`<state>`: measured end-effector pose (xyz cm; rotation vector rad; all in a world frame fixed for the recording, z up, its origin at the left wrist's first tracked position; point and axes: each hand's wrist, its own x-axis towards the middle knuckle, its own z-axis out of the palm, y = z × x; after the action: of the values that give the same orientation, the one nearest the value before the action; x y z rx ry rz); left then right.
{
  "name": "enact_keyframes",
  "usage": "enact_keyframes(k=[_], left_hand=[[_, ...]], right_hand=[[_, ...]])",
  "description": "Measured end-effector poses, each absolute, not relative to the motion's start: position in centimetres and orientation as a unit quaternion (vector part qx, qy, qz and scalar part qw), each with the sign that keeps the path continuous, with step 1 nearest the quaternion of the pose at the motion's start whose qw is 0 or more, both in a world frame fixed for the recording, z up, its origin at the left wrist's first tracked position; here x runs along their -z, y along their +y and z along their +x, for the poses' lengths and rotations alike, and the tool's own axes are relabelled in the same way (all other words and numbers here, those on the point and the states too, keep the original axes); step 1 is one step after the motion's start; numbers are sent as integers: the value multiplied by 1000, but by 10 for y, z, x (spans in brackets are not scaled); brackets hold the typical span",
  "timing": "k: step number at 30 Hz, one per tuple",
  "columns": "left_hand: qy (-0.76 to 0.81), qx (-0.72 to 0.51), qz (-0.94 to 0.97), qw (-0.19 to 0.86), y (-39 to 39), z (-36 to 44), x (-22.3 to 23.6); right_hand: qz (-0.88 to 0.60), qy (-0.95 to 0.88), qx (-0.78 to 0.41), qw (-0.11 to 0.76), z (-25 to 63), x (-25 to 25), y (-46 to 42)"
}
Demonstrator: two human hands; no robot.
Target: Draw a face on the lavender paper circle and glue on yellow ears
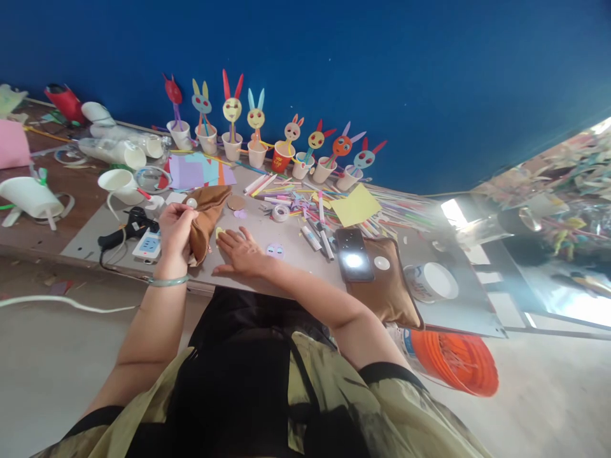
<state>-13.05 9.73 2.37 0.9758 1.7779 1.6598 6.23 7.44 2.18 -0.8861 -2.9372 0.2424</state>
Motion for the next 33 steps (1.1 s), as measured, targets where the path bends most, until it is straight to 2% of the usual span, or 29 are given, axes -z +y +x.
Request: enact_keyframes(k=[5,13,17,20,26,33], left_hand=[[646,-567,456,231,89,-110,-23],[565,-341,751,10,54,-53,-24],[443,-280,852,24,29,-24,-17],[408,-245,879,33,18,-10,-9],[398,-176,899,41,11,-6,0],[422,-192,884,64,5,-19,-4]], right_hand=[[-278,-956,-59,75,105,-8,16],[-326,-927,-64,174,179,18,-40],[-361,-907,-76,205,214,19,-54],[-397,-889,-89,210,231,17,-61],[-472,-852,-61,218,239,8,-46],[-463,-862,-100,183,224,0,5]])
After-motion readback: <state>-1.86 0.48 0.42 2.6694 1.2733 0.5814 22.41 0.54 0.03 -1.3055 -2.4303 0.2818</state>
